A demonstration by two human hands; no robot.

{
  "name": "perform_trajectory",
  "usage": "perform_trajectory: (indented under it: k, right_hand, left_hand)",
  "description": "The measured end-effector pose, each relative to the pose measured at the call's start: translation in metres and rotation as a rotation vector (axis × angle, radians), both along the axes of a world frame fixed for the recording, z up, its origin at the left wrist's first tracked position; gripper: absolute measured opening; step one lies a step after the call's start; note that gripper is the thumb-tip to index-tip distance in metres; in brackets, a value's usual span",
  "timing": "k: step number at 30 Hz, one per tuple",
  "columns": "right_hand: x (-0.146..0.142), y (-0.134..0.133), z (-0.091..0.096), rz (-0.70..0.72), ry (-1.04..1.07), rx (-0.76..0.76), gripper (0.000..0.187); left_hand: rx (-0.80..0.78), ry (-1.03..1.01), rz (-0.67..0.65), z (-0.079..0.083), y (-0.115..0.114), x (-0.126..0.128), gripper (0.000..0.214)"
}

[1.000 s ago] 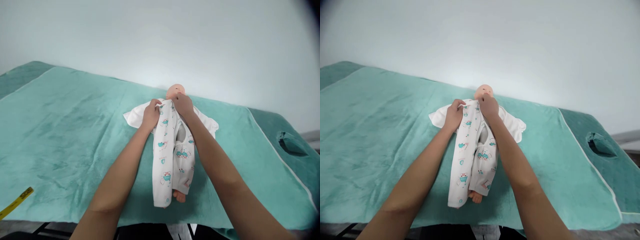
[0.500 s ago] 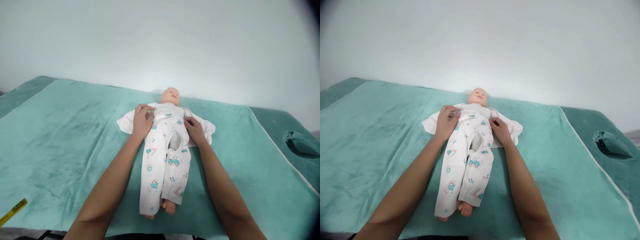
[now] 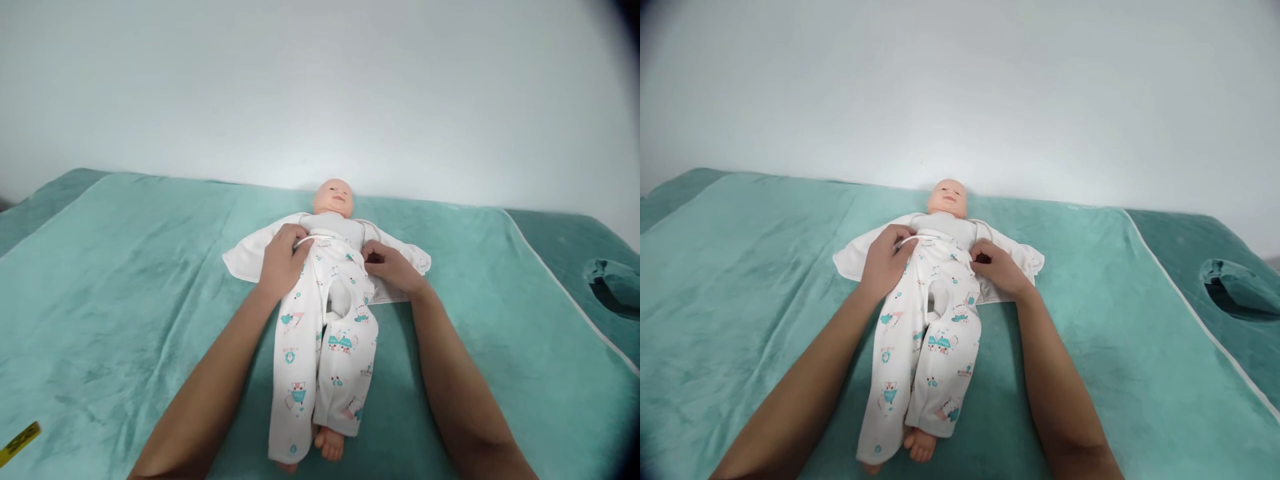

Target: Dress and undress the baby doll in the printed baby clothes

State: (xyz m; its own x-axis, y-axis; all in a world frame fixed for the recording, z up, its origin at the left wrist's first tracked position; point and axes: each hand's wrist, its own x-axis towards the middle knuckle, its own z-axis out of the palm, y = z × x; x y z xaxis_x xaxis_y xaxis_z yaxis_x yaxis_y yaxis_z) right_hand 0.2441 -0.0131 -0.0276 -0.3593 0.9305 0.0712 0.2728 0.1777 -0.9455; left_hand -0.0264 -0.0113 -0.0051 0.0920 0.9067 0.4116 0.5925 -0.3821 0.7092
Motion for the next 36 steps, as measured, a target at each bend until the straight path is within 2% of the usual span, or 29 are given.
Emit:
perform_trajectory:
  k: [3,5,8,11,16,18,22,29,33,36]
  right_hand:
    - [-0.01,-0.001,-0.004,-0.147,0.007,0.196,0.013]
    - [-0.017,-0.002,-0.01,-0.281,-0.028,0.274,0.015]
    - [-0.025,0.0,-0.016,-0.444,-0.109,0.296,0.016]
    - [-0.029,0.004,-0.019,-0.541,-0.124,0.281,0.017]
    - [-0.032,0.004,-0.02,-0.744,-0.127,0.38,0.022]
    - [-0.032,0.002,-0.02,-0.753,-0.118,0.41,0.024]
    - [-0.032,0.005,-0.019,-0.661,-0.122,0.416,0.021]
    - [-0.026,0.037,-0.003,-0.601,-0.291,0.243,0.016]
    - [-0.029,0.049,0.003,-0.636,-0.31,0.109,0.016]
    - [-0.034,0.046,-0.001,-0.683,-0.29,0.127,0.017]
  left_hand:
    - [-0.065,-0.061,0.029,-0.002,0.002,-0.002,0.006]
    - [-0.092,-0.08,0.021,-0.004,0.004,-0.005,0.005]
    - [-0.095,-0.103,-0.002,-0.009,0.005,-0.006,0.004]
    - [-0.081,-0.101,-0.007,-0.014,0.004,-0.004,0.003]
    - [-0.079,0.026,0.021,-0.023,0.002,0.003,0.01]
    - [-0.075,0.046,0.019,-0.025,0.001,0.006,0.014]
    - [-0.03,0.033,0.014,-0.024,0.001,0.009,0.014]
    - [0.029,0.076,0.029,-0.016,-0.009,0.015,0.008]
    - [0.043,-0.015,0.139,-0.015,-0.012,0.015,0.005]
    - [-0.032,-0.151,0.246,-0.016,-0.007,0.013,0.005]
